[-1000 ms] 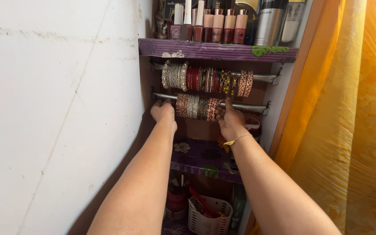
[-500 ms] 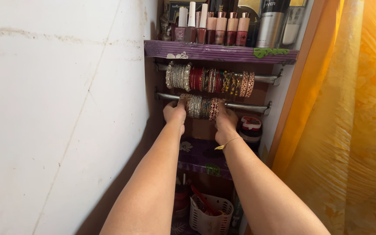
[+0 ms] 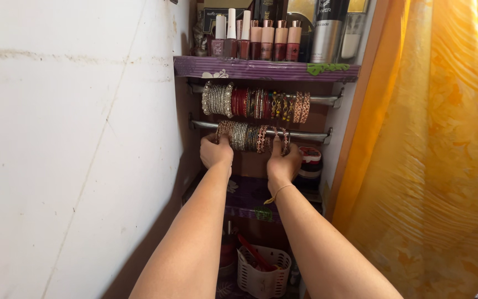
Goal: The person removes bracelets from a metal rod and places them into a wall-mounted jewelry organizer. They then place a plastic container and a small jar onto a shelf inside the organizer and close the cabinet door.
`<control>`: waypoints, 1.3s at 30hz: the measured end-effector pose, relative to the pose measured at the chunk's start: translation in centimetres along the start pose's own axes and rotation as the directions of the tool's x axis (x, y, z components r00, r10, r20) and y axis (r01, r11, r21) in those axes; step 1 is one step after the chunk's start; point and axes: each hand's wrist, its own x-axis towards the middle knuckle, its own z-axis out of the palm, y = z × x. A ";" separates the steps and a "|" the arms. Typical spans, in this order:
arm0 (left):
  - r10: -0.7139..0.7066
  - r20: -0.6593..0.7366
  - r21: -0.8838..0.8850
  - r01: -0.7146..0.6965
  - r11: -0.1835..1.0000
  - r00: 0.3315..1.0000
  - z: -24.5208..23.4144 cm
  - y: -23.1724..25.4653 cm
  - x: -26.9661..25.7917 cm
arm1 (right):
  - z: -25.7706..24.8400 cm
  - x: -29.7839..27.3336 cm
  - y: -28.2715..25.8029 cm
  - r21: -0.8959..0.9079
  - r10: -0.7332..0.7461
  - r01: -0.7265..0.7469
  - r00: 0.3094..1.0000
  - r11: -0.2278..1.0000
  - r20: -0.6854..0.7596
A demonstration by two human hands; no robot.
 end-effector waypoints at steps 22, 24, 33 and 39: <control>0.249 -0.196 -0.319 -0.301 0.899 0.949 -2.8 -1.1 -13.5 | -6.8 -9.8 -2.0 -0.028 -0.312 0.320 0.938 0.947 0.147; 0.277 -0.150 -0.385 -0.314 0.868 0.949 -3.4 -1.3 -15.6 | -9.2 -11.4 -2.2 0.005 -0.419 0.422 0.898 0.907 0.132; 0.529 0.032 -0.380 -0.480 0.791 0.848 -7.6 -2.7 -26.7 | -20.4 -17.0 -4.4 0.032 -0.494 0.499 0.844 0.866 0.207; 0.513 0.272 -0.348 -0.414 0.841 0.814 -9.7 -2.6 -33.2 | -26.7 -19.7 -6.1 0.028 -0.520 0.531 0.815 0.847 0.255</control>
